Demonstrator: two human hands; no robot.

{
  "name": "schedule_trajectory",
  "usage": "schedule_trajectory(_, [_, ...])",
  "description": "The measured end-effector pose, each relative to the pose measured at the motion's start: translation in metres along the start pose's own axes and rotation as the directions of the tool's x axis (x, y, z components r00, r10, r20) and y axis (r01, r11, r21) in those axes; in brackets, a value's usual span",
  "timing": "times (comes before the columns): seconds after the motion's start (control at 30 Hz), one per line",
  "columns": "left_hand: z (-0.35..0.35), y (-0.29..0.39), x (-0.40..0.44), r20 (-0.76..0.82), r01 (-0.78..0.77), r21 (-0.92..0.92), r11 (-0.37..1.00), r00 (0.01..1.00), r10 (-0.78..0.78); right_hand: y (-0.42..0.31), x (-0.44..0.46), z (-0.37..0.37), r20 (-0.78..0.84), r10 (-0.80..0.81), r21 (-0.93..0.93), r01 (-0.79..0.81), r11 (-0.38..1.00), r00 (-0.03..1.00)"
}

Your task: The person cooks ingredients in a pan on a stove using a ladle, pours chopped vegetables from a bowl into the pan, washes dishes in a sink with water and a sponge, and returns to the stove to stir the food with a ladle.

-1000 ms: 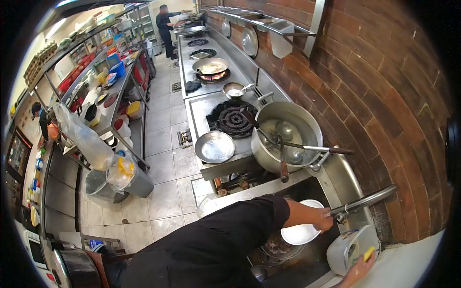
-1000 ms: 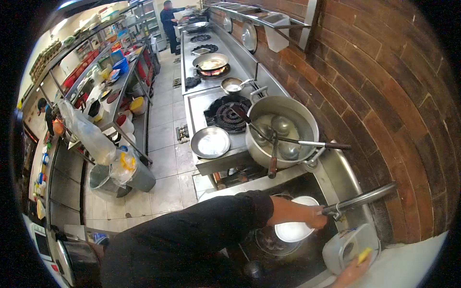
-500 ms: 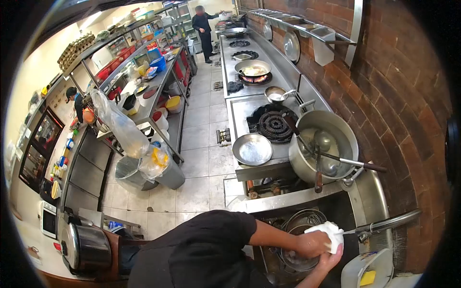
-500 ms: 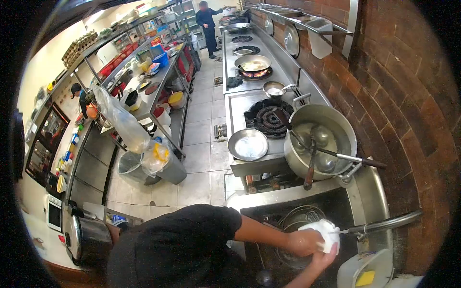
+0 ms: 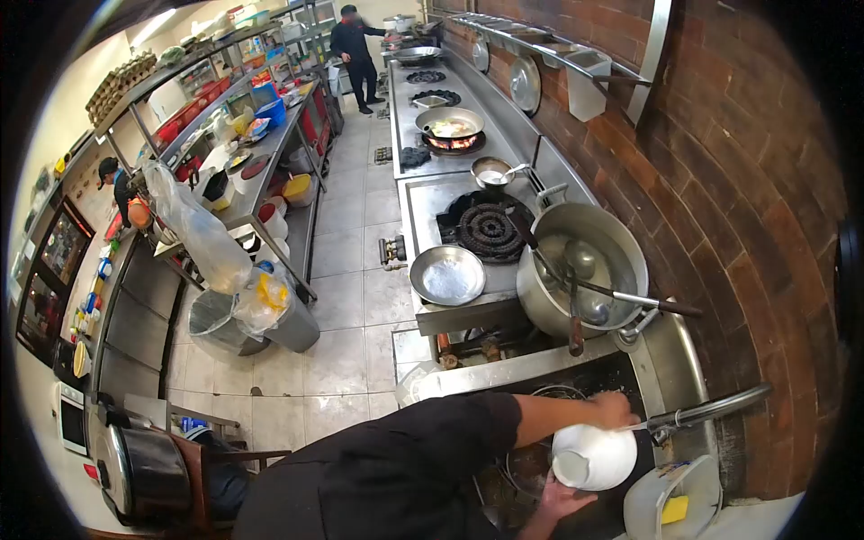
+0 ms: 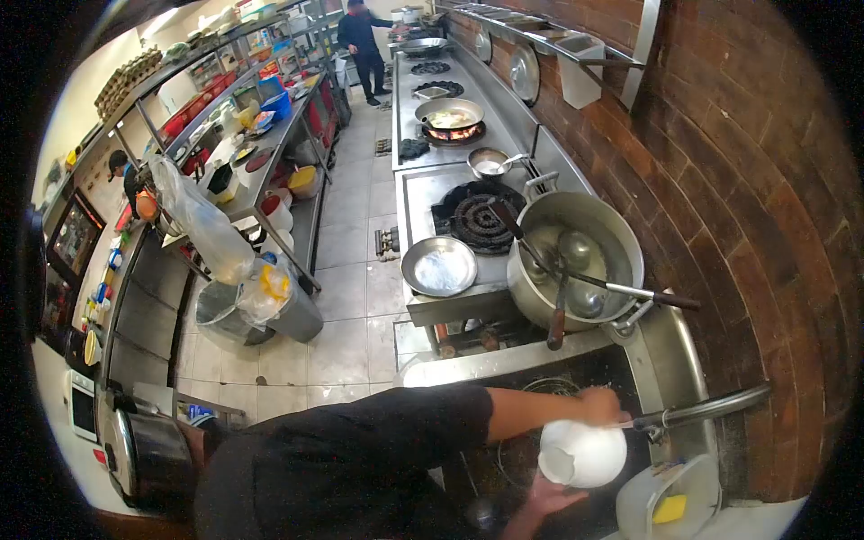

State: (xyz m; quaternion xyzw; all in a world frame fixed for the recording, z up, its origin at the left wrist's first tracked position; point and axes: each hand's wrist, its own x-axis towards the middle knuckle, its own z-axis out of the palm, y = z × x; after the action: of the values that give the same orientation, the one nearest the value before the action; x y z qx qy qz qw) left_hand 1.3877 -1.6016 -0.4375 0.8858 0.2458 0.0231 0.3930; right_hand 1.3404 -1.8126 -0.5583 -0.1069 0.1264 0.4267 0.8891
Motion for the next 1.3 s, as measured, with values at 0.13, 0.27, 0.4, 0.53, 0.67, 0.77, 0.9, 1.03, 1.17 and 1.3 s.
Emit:
schedule_trajectory(0.13, [-0.020, 0.051, -0.035, 0.058, -0.276, 0.157, 0.948, 0.961, 0.270, 0.010, 0.065, -0.004, 0.049, -0.147, -0.412, 0.154, 0.898, 0.988])
schedule_trajectory(0.27, [-0.028, 0.035, -0.022, -0.117, -0.118, 0.229, 0.966, 0.982, 0.148, 0.062, 0.064, 0.118, -0.056, -0.528, -0.641, 0.375, 0.670, 0.847])
schedule_trajectory(0.4, [-0.049, 0.020, -0.038, -0.164, -0.049, 0.214, 0.975, 0.983, 0.085, 0.023, 0.123, 0.085, 0.168, -0.548, -0.847, 0.405, 0.345, 0.819])
schedule_trajectory(0.53, [-0.072, 0.005, -0.048, -0.220, 0.232, -0.040, 0.972, 0.947, -0.235, -0.001, 0.116, 0.077, -0.064, -0.073, -0.583, 0.022, 0.813, 0.995])
schedule_trajectory(0.67, [-0.037, -0.073, -0.033, -0.112, 0.140, -0.162, 0.977, 0.981, -0.160, 0.028, 0.081, 0.036, 0.022, 0.209, -0.207, -0.200, 0.958, 0.978])
schedule_trajectory(0.77, [-0.039, -0.097, -0.046, -0.157, -0.007, -0.723, 0.690, 0.975, -0.155, 0.022, 0.065, 0.037, 0.090, 0.311, -0.072, -0.306, 0.949, 0.946])
schedule_trajectory(0.9, [-0.047, -0.105, -0.045, -0.119, -0.134, -0.505, 0.853, 0.989, 0.085, -0.045, 0.079, -0.044, 0.000, 0.091, -0.525, -0.077, 0.847, 0.996])
schedule_trajectory(1.03, [-0.033, -0.098, -0.043, 0.058, -0.106, -0.324, 0.940, 0.990, 0.131, -0.081, 0.024, 0.071, -0.093, -0.191, -0.836, 0.027, 0.547, 0.977])
schedule_trajectory(1.17, [0.020, -0.097, -0.022, 0.523, 0.026, 0.236, 0.972, 0.839, -0.149, -0.066, -0.013, 0.127, 0.155, -0.313, -0.968, 0.081, -0.237, 0.937])
schedule_trajectory(1.3, [0.037, -0.018, -0.020, 0.283, -0.389, 0.264, 0.883, 0.906, 0.315, -0.066, -0.031, 0.135, -0.039, -0.121, -0.904, -0.087, -0.418, 0.992])
